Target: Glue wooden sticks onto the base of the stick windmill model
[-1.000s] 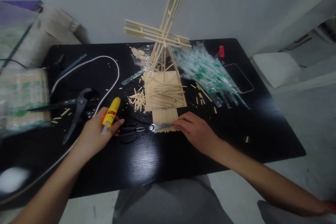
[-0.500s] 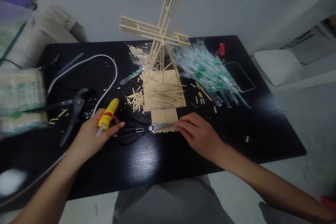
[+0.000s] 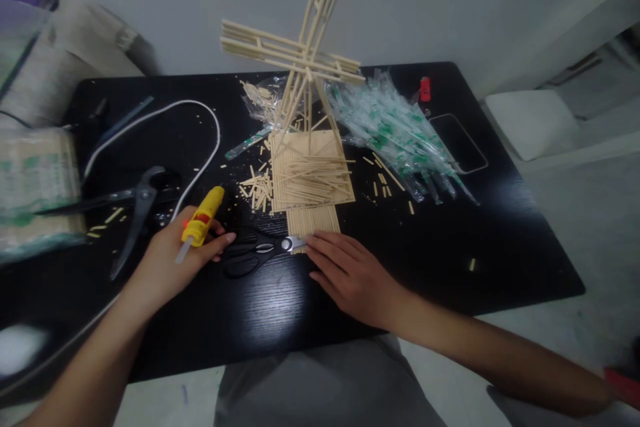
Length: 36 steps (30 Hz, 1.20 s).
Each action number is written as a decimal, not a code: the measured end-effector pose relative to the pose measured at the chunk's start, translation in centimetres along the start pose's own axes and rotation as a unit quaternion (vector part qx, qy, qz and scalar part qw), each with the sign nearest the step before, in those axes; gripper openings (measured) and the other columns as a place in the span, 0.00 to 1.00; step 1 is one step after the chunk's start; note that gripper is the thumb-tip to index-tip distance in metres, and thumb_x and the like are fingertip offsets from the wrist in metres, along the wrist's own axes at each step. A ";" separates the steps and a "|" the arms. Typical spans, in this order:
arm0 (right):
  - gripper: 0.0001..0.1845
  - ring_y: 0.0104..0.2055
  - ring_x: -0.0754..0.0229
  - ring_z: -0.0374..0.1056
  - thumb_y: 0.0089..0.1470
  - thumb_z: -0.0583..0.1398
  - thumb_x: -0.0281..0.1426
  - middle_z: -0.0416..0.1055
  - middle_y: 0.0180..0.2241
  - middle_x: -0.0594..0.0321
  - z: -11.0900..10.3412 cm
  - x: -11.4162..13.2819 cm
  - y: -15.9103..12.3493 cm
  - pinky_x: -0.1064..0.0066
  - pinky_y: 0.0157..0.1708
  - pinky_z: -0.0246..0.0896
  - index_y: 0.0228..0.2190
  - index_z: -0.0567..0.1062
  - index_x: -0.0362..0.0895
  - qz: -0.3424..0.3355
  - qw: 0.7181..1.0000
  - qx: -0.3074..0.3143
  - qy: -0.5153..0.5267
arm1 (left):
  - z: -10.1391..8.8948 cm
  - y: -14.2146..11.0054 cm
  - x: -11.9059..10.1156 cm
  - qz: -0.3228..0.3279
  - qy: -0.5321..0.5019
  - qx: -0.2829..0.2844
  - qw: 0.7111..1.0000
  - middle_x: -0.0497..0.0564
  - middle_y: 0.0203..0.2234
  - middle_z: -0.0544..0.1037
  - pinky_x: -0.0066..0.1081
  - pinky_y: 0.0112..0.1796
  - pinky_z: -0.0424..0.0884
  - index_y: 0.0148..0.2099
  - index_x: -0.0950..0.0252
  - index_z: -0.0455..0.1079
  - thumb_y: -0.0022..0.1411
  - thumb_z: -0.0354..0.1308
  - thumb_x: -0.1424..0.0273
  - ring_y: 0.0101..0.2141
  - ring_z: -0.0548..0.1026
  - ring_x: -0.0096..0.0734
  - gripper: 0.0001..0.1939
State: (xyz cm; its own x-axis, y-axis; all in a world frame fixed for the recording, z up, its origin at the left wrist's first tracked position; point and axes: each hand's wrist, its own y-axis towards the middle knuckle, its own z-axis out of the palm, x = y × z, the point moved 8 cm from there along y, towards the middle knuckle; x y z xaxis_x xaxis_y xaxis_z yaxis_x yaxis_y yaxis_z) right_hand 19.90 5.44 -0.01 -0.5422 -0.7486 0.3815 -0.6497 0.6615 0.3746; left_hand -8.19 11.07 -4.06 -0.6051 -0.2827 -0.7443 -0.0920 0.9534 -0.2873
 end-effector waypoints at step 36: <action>0.17 0.60 0.49 0.72 0.69 0.58 0.27 0.77 0.55 0.48 -0.7 -0.7 0.2 0.53 0.59 0.71 0.57 0.76 0.39 0.014 0.999 -0.027 0.029 | -0.3 -0.1 -0.7 -0.010 0.033 -0.021 0.999 0.44 0.32 0.79 0.31 0.34 0.72 0.39 0.59 0.70 0.53 0.70 0.51 0.28 0.77 0.32 0.21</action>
State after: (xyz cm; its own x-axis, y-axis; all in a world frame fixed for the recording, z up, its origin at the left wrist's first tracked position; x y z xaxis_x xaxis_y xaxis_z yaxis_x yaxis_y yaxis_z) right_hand 20.49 6.17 0.37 -0.5274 -0.7263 0.4408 -0.6042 0.6854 0.4065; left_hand -7.97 11.20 -3.32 -0.6529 -0.2954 -0.6975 -0.1374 0.9517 -0.2744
